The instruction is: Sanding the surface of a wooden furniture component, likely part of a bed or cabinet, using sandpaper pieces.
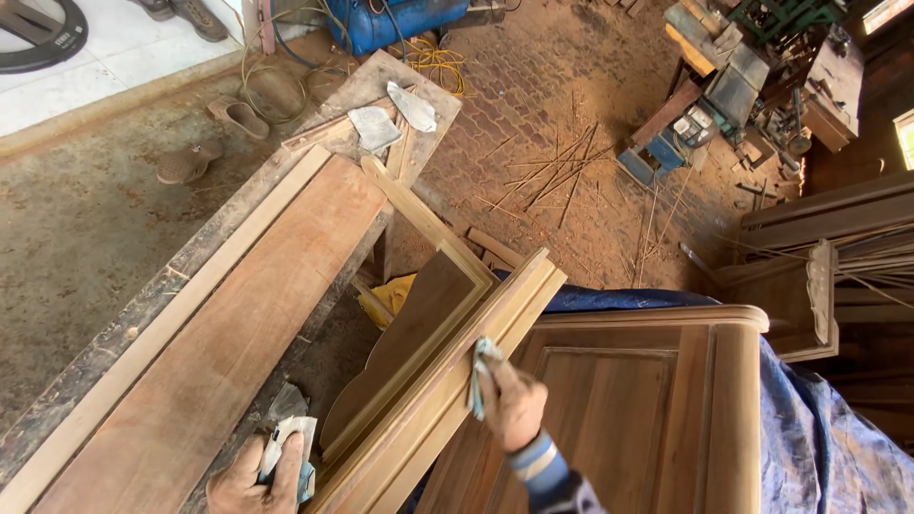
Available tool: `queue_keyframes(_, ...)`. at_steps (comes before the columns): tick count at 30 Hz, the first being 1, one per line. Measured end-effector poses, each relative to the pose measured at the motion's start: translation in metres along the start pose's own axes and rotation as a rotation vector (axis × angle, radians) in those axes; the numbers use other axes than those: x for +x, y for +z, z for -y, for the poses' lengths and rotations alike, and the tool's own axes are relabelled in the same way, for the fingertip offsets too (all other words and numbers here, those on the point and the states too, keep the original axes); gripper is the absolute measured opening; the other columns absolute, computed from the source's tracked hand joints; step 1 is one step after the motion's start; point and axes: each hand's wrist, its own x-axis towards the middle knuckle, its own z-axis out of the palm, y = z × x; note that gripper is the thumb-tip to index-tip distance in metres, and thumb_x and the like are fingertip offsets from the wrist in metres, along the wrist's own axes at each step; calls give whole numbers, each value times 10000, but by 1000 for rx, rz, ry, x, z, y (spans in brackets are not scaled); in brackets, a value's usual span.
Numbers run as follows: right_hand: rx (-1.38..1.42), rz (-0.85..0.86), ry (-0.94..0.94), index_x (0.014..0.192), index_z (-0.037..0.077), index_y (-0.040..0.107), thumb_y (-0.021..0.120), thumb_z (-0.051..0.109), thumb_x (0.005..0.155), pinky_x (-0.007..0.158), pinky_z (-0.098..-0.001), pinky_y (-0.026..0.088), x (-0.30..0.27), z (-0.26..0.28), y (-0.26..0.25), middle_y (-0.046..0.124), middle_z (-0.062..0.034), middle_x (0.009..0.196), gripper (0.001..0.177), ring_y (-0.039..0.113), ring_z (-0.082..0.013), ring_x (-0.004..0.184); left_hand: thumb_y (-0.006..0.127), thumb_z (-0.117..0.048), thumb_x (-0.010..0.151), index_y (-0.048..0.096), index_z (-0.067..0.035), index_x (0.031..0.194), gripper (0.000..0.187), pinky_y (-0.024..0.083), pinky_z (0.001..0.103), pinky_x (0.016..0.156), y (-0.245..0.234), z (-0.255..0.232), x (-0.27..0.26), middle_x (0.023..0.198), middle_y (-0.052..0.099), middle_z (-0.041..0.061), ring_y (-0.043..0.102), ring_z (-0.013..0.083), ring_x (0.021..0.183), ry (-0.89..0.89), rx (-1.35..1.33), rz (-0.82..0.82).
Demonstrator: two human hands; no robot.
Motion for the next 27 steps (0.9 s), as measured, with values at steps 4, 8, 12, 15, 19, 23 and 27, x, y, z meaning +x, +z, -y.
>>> queue_keyframes(4,-300,13,52,892,120,718,680,248,959,493,-417,522,56,-84,12,699,-147,719,150,650,-323,525,794,-137,835,740,-19,907,148,525,283,547,2,3,-3,693,742,102,709,107,582,-13,5,-29)
queue_keyframes(8,-589,13,231,898,164,719,677,317,959,499,-457,540,93,-139,35,679,-148,604,170,666,-361,545,806,-134,846,749,-26,901,134,530,296,572,4,2,-5,687,740,99,694,129,571,-28,9,-68)
queue_keyframes(12,-478,74,127,1004,150,738,653,227,907,514,-440,552,49,-65,35,691,-149,641,150,666,-328,501,795,-146,825,721,-34,855,138,531,285,562,3,-4,0,706,734,94,707,113,584,66,-33,-83)
queue_keyframes(15,-356,98,2,1051,114,735,653,223,880,487,-442,551,47,-31,16,706,-176,700,219,662,-331,491,805,-156,815,667,-30,775,191,506,324,466,-1,-10,-1,602,685,117,698,149,486,-79,100,4)
queue_keyframes(19,-537,207,106,1067,157,757,638,249,957,520,-470,549,67,-92,33,682,-188,638,186,672,-363,536,784,-174,875,536,-42,678,343,460,345,461,-7,-30,-4,574,604,138,592,207,460,99,40,-48)
queue_keyframes(23,-675,158,152,1200,110,722,625,249,918,506,-470,549,67,-92,46,685,-179,635,329,676,-360,542,723,-178,902,519,-67,646,346,476,324,394,-16,-63,3,514,653,88,672,153,406,35,-150,32)
queue_keyframes(27,-613,371,224,1025,78,713,595,362,1038,423,-396,518,-9,63,19,656,-124,563,308,616,-272,421,730,-197,905,509,-54,643,371,465,347,400,-17,-62,6,530,631,127,660,193,416,32,-112,57)
